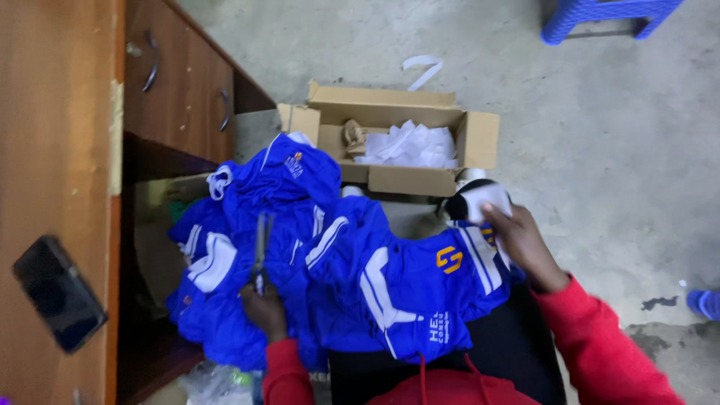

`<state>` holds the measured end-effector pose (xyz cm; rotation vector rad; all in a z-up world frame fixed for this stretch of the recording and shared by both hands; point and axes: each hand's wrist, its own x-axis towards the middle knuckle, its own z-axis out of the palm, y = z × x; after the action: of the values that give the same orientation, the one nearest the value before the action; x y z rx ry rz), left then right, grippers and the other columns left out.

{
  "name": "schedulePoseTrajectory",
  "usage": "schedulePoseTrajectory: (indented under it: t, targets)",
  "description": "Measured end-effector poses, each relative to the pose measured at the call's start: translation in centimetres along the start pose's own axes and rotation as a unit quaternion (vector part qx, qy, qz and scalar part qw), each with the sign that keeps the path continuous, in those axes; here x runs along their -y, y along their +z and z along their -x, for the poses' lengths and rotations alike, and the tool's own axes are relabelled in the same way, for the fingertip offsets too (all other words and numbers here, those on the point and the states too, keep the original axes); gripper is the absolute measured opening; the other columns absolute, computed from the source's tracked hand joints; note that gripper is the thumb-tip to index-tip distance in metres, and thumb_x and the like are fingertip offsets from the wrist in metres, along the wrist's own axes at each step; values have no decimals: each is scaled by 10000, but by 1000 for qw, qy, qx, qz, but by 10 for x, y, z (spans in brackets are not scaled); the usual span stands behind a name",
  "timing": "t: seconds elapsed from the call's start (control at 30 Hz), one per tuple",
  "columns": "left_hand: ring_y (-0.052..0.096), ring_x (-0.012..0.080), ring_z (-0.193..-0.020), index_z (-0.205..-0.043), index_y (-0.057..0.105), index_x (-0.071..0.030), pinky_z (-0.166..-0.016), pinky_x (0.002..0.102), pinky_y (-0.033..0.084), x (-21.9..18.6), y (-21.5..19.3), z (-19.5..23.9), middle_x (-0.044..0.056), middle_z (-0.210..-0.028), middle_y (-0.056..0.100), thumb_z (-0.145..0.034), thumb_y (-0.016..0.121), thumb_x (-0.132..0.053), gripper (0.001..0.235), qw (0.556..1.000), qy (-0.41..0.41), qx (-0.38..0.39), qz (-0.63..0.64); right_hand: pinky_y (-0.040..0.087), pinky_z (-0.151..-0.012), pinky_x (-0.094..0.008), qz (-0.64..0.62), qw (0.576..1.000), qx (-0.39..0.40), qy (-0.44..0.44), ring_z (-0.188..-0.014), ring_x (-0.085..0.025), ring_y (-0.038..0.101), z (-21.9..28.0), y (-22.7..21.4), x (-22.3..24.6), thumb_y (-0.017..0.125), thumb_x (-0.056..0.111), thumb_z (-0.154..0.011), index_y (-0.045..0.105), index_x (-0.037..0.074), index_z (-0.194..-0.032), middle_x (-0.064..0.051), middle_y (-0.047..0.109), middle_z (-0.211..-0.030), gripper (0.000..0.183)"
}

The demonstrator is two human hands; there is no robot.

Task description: The person sits on the floor and uses scissors to cut white paper tags from the collars of blue jackets. The person handles the jackets one at a time, cuts the tags, and places the cut pieces into a nearby cardboard box.

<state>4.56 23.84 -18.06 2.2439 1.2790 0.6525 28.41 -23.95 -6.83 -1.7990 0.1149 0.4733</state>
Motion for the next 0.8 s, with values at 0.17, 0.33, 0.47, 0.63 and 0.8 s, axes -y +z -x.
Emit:
schedulePoseTrajectory:
  t: [0.17,0.33,0.47,0.63,0.8]
  targets:
    - [695,355,-930,-1137,574,29,-803,449,545,-17,-17,-19,245,-1048,686,-1004,753,-157,290,994,-42,-73,63,429,-663,-382,195,952,182,-149,-718,-236,602,-177,47,12,562,247,-1039,739,73,-1168,-79,812,-1019,281]
    - [733,302,-990,-1199,536,4,-868,421,563,-64,-44,-18,223,-1107,719,-903,873,-113,464,996,-41,-54,63,420,-487,-335,19,941,143,305,-717,-287,687,-298,105,3,525,176,-1084,625,-10,-1131,-245,786,-961,216]
    - [699,254,-990,-1237,577,8,-900,376,549,-69,-44,-17,166,-1116,711,-864,881,-184,518,994,-76,-19,79,588,-674,-543,-236,911,76,330,-807,-294,717,-350,106,-22,619,80,-928,669,176,-1028,-62,698,-863,147]
    - [643,161,-993,-1217,541,-63,-938,296,518,-85,-40,-13,109,-1103,698,-868,856,-84,470,974,-101,43,196,445,-1134,-353,119,967,211,78,-1394,-190,410,-355,82,-31,980,83,-554,311,115,-1604,-4,356,-1515,1246]
    - [642,122,-831,-1049,615,-123,-813,260,496,-113,-49,5,23,-939,704,-860,810,-98,272,922,-101,243,286,436,-1075,-433,42,978,103,175,-1270,-260,540,-285,56,-1,420,766,-892,585,81,-1468,-70,596,-1470,910]
